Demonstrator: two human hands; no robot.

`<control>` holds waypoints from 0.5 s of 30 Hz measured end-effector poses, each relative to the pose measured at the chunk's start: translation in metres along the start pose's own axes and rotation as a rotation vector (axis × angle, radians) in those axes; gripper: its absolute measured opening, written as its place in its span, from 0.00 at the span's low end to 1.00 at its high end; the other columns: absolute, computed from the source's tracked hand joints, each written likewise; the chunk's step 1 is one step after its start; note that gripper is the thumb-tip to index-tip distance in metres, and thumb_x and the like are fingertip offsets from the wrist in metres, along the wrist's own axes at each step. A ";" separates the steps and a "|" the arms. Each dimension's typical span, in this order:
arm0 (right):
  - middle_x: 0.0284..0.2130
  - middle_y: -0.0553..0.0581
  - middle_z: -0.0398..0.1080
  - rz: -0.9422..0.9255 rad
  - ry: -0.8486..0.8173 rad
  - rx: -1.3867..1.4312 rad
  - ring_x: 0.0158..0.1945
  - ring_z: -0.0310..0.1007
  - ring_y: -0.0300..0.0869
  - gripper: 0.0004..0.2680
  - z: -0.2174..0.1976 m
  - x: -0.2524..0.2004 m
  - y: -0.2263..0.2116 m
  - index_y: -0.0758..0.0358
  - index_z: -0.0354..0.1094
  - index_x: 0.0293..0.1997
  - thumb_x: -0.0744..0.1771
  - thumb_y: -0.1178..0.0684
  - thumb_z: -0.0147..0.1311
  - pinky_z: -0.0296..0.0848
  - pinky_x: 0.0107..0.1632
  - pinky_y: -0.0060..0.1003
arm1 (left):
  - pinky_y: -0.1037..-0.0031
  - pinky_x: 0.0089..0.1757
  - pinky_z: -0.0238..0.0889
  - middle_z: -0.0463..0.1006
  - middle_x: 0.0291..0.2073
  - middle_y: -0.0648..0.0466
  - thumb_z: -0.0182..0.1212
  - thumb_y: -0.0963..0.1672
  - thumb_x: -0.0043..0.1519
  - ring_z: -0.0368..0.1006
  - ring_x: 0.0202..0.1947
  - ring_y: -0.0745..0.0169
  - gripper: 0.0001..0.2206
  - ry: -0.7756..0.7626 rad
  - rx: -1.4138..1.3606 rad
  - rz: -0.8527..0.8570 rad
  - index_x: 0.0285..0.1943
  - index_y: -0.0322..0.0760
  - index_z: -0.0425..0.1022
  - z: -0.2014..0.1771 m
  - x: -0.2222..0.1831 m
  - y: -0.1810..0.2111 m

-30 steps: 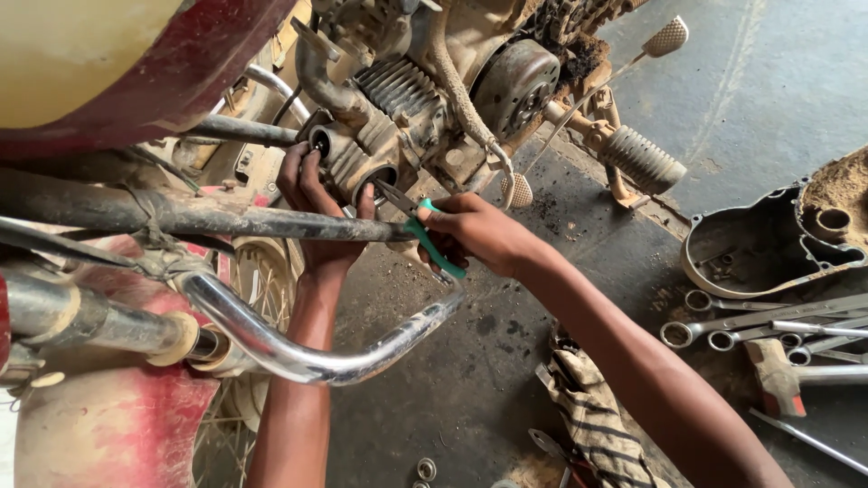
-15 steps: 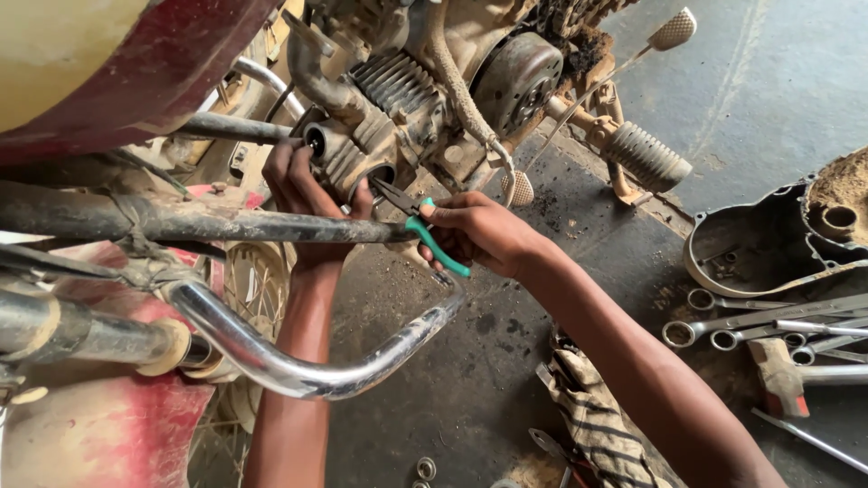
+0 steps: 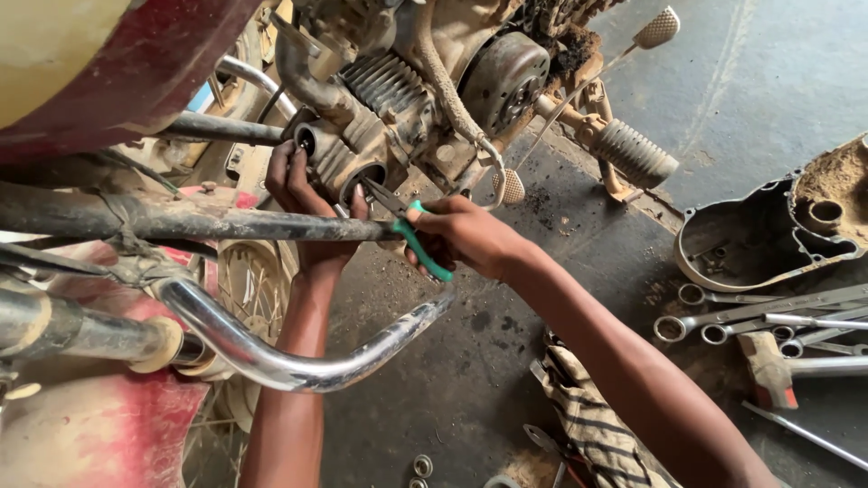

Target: The person works on the cylinder assembly of a motorcycle engine, holding the cylinder with one hand while using pliers to grip and manipulate a small component, likely a piston pin or circlip, inside the cylinder bore. They repeatedly reposition the pliers, adjust the part by hand, and reach for the tool on the ground between attempts.

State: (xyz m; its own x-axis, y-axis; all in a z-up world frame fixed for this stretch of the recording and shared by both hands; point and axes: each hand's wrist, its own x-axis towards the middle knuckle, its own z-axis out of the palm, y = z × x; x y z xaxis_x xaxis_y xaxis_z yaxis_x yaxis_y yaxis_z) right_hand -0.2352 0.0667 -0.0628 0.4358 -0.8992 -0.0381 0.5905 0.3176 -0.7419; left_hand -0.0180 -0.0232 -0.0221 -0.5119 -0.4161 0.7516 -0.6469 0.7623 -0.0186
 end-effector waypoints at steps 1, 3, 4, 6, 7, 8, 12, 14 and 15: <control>0.27 0.62 0.76 -0.002 0.001 0.002 0.27 0.76 0.41 0.12 -0.001 0.001 -0.001 0.71 0.69 0.49 0.72 0.51 0.42 0.78 0.32 0.35 | 0.47 0.69 0.53 0.54 0.70 0.35 0.66 0.48 0.64 0.55 0.72 0.35 0.35 -0.001 -0.001 0.002 0.75 0.29 0.51 0.000 0.002 0.000; 0.28 0.61 0.76 -0.013 -0.011 -0.132 0.25 0.72 0.39 0.14 -0.003 0.001 0.000 0.73 0.71 0.48 0.73 0.49 0.42 0.69 0.27 0.32 | 0.45 0.68 0.52 0.55 0.70 0.34 0.64 0.49 0.66 0.55 0.71 0.33 0.34 -0.010 0.013 -0.006 0.75 0.28 0.51 0.001 0.001 0.002; 0.28 0.61 0.76 -0.016 -0.009 -0.134 0.25 0.72 0.39 0.14 -0.003 -0.001 -0.003 0.73 0.71 0.48 0.73 0.49 0.42 0.69 0.27 0.32 | 0.45 0.68 0.52 0.55 0.70 0.34 0.64 0.49 0.66 0.55 0.71 0.33 0.34 -0.007 0.012 -0.003 0.75 0.28 0.51 0.002 0.001 0.002; 0.28 0.63 0.77 0.039 -0.019 0.054 0.26 0.76 0.42 0.14 -0.004 -0.003 -0.008 0.76 0.70 0.46 0.73 0.50 0.43 0.77 0.31 0.34 | 0.45 0.67 0.52 0.56 0.68 0.34 0.63 0.49 0.67 0.56 0.69 0.33 0.33 0.023 0.060 0.025 0.74 0.28 0.51 0.005 0.002 0.002; 0.28 0.63 0.77 0.037 -0.017 0.054 0.26 0.76 0.42 0.14 -0.006 -0.002 -0.011 0.76 0.70 0.46 0.73 0.50 0.43 0.77 0.31 0.34 | 0.45 0.67 0.52 0.56 0.68 0.34 0.63 0.49 0.67 0.56 0.69 0.33 0.33 0.022 0.058 0.026 0.74 0.28 0.51 0.007 0.004 0.001; 0.27 0.63 0.77 0.039 -0.034 0.058 0.26 0.76 0.42 0.14 -0.007 -0.001 -0.011 0.75 0.70 0.46 0.73 0.50 0.43 0.76 0.30 0.33 | 0.45 0.67 0.53 0.56 0.68 0.34 0.63 0.49 0.67 0.57 0.70 0.34 0.33 0.029 0.046 0.024 0.74 0.29 0.51 0.008 0.003 0.000; 0.28 0.63 0.76 0.028 -0.045 0.017 0.26 0.76 0.42 0.12 -0.008 -0.001 -0.014 0.73 0.68 0.47 0.73 0.50 0.43 0.76 0.30 0.34 | 0.47 0.65 0.53 0.57 0.69 0.34 0.61 0.50 0.68 0.57 0.70 0.34 0.32 0.043 0.052 0.026 0.74 0.29 0.51 0.013 0.002 -0.001; 0.29 0.64 0.77 0.012 -0.061 0.015 0.27 0.77 0.42 0.13 -0.011 0.000 -0.011 0.74 0.68 0.47 0.73 0.50 0.43 0.76 0.30 0.34 | 0.47 0.64 0.53 0.57 0.68 0.35 0.61 0.50 0.68 0.57 0.69 0.34 0.32 0.038 0.059 0.030 0.74 0.29 0.52 0.011 0.003 0.001; 0.29 0.64 0.77 -0.003 -0.075 0.012 0.27 0.77 0.43 0.13 -0.012 0.000 -0.010 0.75 0.67 0.48 0.73 0.50 0.43 0.75 0.30 0.33 | 0.47 0.64 0.54 0.58 0.67 0.35 0.61 0.51 0.69 0.58 0.68 0.35 0.32 0.034 0.064 0.035 0.74 0.29 0.52 0.010 0.006 0.002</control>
State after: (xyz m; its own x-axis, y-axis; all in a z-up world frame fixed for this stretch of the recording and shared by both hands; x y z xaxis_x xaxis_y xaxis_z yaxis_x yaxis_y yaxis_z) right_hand -0.2496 0.0600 -0.0631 0.4830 -0.8755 0.0149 0.5998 0.3185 -0.7340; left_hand -0.0281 -0.0286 -0.0242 -0.5163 -0.3719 0.7715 -0.6645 0.7422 -0.0869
